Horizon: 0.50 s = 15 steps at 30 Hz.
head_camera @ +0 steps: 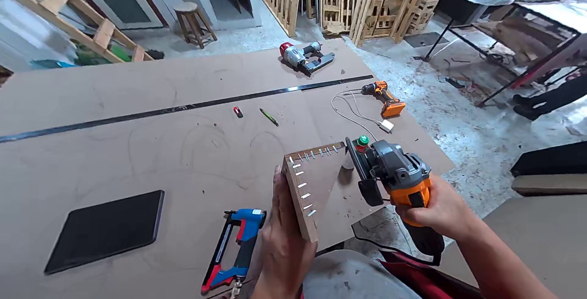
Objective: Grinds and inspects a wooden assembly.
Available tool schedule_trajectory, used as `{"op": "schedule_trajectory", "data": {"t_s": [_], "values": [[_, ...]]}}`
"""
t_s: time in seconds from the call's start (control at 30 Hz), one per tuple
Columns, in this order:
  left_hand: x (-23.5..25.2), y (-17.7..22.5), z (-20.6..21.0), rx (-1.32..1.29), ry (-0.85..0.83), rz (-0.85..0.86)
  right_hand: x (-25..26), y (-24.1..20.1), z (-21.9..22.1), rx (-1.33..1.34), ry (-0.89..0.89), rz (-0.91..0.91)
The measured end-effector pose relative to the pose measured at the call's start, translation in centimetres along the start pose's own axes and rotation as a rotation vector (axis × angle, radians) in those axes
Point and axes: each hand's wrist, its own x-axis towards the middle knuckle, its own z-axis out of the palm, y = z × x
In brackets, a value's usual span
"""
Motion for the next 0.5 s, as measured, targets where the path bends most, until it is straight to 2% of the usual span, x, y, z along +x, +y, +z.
{"op": "schedule_trajectory", "data": {"t_s": [0.5], "values": [[0.1,-0.1,-0.1,-0.044,-0.047,0.002,-0.5,-1.3,-0.7,-0.054,0.013,-0.020]]}}
